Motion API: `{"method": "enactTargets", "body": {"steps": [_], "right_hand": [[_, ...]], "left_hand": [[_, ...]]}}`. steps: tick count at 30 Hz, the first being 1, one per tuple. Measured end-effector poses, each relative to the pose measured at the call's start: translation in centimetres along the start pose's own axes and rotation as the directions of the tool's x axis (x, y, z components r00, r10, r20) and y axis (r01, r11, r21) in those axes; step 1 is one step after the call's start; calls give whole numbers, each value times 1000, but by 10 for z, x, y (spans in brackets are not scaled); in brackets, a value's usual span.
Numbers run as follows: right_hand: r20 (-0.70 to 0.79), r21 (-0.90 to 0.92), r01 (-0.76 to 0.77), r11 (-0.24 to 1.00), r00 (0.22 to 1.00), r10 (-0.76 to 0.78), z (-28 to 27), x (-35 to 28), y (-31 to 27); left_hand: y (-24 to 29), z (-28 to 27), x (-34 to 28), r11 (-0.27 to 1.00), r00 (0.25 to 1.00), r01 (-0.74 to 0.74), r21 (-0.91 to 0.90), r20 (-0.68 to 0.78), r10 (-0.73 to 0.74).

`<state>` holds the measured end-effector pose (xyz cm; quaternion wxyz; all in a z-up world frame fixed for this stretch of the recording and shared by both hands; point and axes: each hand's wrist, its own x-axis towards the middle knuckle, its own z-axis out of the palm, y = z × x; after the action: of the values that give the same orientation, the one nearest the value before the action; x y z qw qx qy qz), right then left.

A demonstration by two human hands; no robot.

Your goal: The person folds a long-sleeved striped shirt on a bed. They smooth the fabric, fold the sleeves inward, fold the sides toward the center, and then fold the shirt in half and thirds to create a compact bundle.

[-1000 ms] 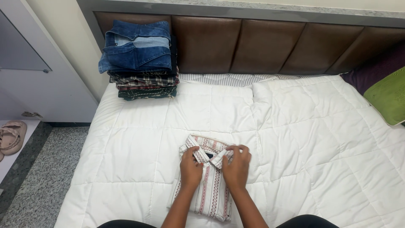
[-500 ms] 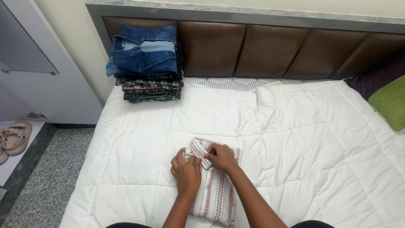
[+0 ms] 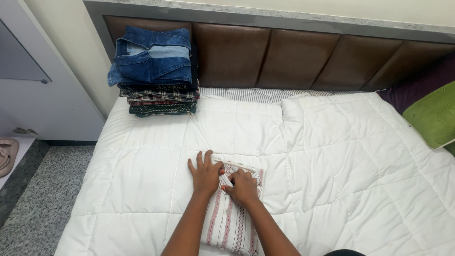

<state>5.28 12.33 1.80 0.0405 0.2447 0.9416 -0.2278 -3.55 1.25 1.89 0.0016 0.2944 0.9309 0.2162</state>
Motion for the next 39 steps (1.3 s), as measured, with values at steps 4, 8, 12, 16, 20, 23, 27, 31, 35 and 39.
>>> {"method": "enactTargets", "body": {"steps": [4, 8, 12, 16, 20, 23, 27, 31, 35, 39], "right_hand": [[63, -48, -25, 999, 998, 28, 4, 3, 1], [49, 73, 30, 997, 998, -34, -21, -17, 10], [-290, 510, 169, 843, 957, -16, -27, -16, 69], [-211, 636, -21, 771, 957, 200, -37, -16, 83], [-207, 526, -11, 851, 968, 140, -20, -15, 79], [-398, 521, 61, 852, 900, 179, -8, -11, 84], [-92, 846, -149, 512, 905, 416, -8, -5, 92], [-62, 930, -60, 361, 947, 316, 13, 11, 118], [-128, 920, -6, 392, 940, 315, 10, -6, 107], [-517, 400, 5, 917, 827, 221, -16, -55, 49]], "left_hand": [[-2, 11, -2, 997, 997, 76, -19, -8, -76], [5, -8, -7, 998, 998, 61, -29, -26, -62], [11, 15, -10, 992, 957, -111, -58, -277, 91], [59, -13, -38, 979, 999, -11, -205, -42, 3], [76, -21, -60, 983, 997, 57, -174, 57, -47], [68, -6, -62, 979, 1000, 29, -203, 2, -29], [62, 4, -60, 948, 987, 155, -277, 74, -140], [57, 17, -55, 933, 974, 219, -285, 116, -193], [57, 9, -65, 910, 979, 206, -360, 82, -189], [44, -2, -93, 943, 995, 17, -333, -86, -48]]}}
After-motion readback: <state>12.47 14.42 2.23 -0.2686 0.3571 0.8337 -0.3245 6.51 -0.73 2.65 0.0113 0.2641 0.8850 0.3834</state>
